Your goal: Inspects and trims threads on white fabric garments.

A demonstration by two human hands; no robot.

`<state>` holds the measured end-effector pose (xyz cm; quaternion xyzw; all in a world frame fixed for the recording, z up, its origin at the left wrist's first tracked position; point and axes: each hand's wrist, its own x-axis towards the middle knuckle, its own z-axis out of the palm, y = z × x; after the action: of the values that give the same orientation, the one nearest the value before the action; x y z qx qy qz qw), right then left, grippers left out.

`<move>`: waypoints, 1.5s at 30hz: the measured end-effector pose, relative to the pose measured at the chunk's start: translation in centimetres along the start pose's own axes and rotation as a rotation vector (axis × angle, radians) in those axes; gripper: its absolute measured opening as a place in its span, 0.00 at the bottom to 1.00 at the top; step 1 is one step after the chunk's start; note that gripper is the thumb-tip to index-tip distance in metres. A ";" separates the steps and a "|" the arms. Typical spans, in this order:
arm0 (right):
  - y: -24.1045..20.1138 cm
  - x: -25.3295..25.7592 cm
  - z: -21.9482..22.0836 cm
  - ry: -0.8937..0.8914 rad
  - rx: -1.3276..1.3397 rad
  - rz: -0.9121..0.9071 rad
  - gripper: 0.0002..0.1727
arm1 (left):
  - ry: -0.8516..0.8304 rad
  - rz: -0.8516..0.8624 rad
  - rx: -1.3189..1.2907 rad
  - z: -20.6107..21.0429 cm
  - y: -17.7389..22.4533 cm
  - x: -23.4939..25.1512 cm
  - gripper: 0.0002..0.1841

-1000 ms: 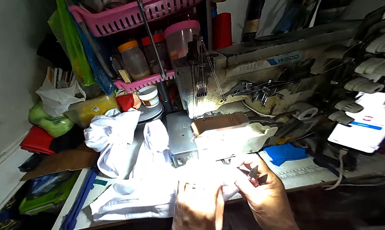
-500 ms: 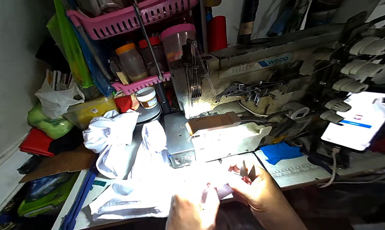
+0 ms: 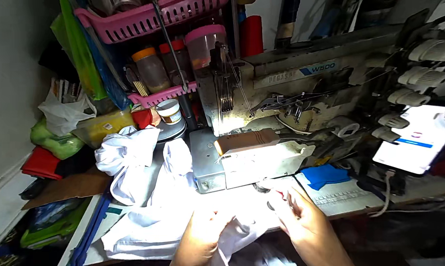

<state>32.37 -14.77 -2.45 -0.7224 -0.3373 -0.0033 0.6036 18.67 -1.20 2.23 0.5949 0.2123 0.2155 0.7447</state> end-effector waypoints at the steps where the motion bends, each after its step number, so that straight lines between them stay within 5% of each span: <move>1: -0.3 -0.5 -0.3 0.003 -0.026 -0.051 0.18 | 0.018 -0.006 -0.018 0.2 0.2 -0.1 0.13; 5: -2.9 -2.3 -1.5 -0.115 -0.134 -0.197 0.29 | 0.022 0.028 -0.041 0.6 0.0 -0.6 0.12; 9: -2.8 -1.8 -0.7 -0.107 -0.150 -0.256 0.18 | -0.044 0.065 0.133 0.9 0.0 -0.9 0.13; 12: -2.1 -0.9 -0.3 -0.048 0.082 -0.249 0.08 | -0.071 0.110 0.247 0.8 -0.4 -0.9 0.11; 19: -2.4 0.1 -4.5 0.008 0.602 -0.071 0.03 | -0.061 0.152 0.093 -0.1 -1.1 -0.4 0.11; 23: -2.6 -0.6 -5.6 -0.143 0.848 -0.110 0.06 | 0.015 0.066 -0.010 0.4 -0.9 -0.5 0.11; 26: -2.6 -0.7 -6.1 -0.313 1.109 -0.175 0.18 | 0.060 0.048 -0.041 0.5 -0.8 -0.4 0.10; 29: -1.6 -0.7 -5.6 -0.322 0.711 -0.148 0.16 | 0.070 0.044 -0.063 0.7 -0.8 -0.4 0.11; 32: -1.3 -1.2 -2.7 -0.294 0.255 -0.073 0.27 | 0.058 0.021 -0.042 1.0 -0.8 -0.5 0.12; 35: -0.9 -1.2 -0.8 -0.258 0.478 0.088 0.01 | 0.055 0.059 -0.024 0.8 -1.0 -0.5 0.12; 40: -1.5 -0.1 -0.4 -0.282 0.801 0.299 0.10 | 0.059 0.040 -0.001 0.3 -0.9 -0.7 0.13; 45: -0.3 -0.3 0.7 -0.118 0.440 0.014 0.05 | -0.131 0.034 0.074 -0.4 -0.8 -0.2 0.11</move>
<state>31.70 -14.26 -2.48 -0.5745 -0.3598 0.1168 0.7258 18.33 -1.12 1.35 0.6382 0.1607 0.1808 0.7308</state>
